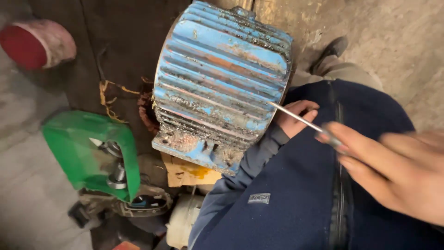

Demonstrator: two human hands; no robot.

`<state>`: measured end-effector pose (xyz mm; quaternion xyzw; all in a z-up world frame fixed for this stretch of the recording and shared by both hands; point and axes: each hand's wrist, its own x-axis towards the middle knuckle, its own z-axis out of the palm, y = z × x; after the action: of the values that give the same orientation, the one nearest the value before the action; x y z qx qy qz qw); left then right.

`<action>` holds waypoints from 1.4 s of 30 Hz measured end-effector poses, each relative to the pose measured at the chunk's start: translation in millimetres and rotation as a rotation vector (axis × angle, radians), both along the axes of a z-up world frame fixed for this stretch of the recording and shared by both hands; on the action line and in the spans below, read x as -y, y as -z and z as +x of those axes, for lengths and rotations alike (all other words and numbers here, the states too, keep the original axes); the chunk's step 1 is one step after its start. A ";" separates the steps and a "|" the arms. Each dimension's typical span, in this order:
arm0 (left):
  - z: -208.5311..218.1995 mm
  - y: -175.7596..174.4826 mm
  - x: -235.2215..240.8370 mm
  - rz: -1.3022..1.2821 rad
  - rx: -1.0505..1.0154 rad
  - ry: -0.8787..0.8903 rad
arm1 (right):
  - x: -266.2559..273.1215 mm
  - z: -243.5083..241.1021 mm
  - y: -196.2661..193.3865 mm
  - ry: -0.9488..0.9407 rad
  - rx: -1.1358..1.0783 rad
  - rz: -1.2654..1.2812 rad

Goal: Scraping and cleaning the fins of an electric motor housing using a small blade.

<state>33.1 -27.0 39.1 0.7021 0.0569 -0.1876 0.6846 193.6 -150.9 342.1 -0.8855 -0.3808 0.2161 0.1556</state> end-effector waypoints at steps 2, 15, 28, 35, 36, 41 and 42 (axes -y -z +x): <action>-8.3 13.5 10.3 0.015 0.036 -0.020 | 8.6 -3.8 12.9 0.040 -0.063 0.071; -2.2 9.4 1.5 0.078 0.065 0.026 | -34.1 28.9 5.0 -0.075 0.146 0.173; 10.1 -7.2 5.0 0.098 0.061 -0.395 | 31.9 127.6 118.3 0.115 -0.555 0.522; 39.6 -61.4 52.5 0.467 -0.169 -0.768 | -45.8 192.9 201.7 -0.212 -0.391 0.326; 51.0 -75.6 60.0 0.485 -0.232 -0.815 | -58.6 199.6 203.2 -0.295 -0.297 0.297; 91.9 -88.1 114.8 0.414 -0.405 -1.052 | -105.0 260.2 223.8 -0.672 -0.047 0.217; 98.4 -90.5 124.7 0.445 -0.415 -1.081 | -113.4 273.7 231.4 -0.694 -0.012 0.231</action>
<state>131.5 -151.7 129.6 0.6487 0.5743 0.0694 0.4946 467.3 -37.5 110.6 -0.6791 -0.6794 0.2168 0.1741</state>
